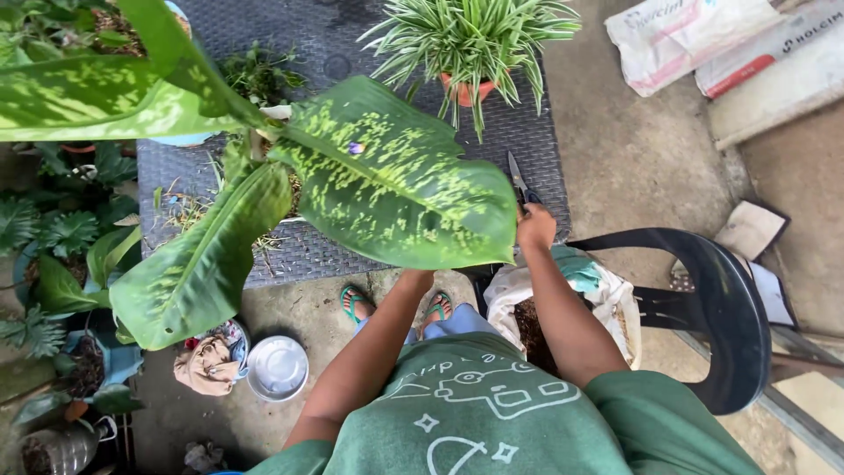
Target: Pruning a plant stem and repotting it into a container with soil.
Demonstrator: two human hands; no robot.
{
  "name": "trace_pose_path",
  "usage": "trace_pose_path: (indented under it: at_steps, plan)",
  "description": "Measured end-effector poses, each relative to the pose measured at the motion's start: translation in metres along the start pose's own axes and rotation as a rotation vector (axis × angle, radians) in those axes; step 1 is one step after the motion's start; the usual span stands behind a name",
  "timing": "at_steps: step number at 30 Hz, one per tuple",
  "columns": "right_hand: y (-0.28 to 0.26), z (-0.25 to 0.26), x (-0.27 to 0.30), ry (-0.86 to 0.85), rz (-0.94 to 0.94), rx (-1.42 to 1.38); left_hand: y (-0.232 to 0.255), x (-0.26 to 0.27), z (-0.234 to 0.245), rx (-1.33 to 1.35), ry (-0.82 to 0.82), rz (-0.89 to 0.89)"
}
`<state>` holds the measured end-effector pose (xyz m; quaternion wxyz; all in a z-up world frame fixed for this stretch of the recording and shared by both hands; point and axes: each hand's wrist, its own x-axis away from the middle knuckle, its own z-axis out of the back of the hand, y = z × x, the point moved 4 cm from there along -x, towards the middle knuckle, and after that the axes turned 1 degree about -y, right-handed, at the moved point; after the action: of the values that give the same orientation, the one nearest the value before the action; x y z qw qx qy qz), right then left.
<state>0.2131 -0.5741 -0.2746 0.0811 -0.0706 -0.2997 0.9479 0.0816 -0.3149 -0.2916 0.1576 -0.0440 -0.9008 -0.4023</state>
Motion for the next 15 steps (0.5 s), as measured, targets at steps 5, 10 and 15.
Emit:
trace_pose_path:
  at_steps: [5,10,15]
  plan:
    - [-0.041,0.007,0.006,-0.171,-0.124,-0.145,-0.008,0.006,-0.004,-0.188,-0.079,0.164]
    - [-0.061,0.022,0.014,-0.264,-0.188,-0.307,0.016,0.021,-0.015,-0.375,0.092,0.321]
    - [-0.089,0.038,0.010,-0.343,-0.223,-0.476,0.043,0.026,-0.012,-0.383,0.226,0.404]
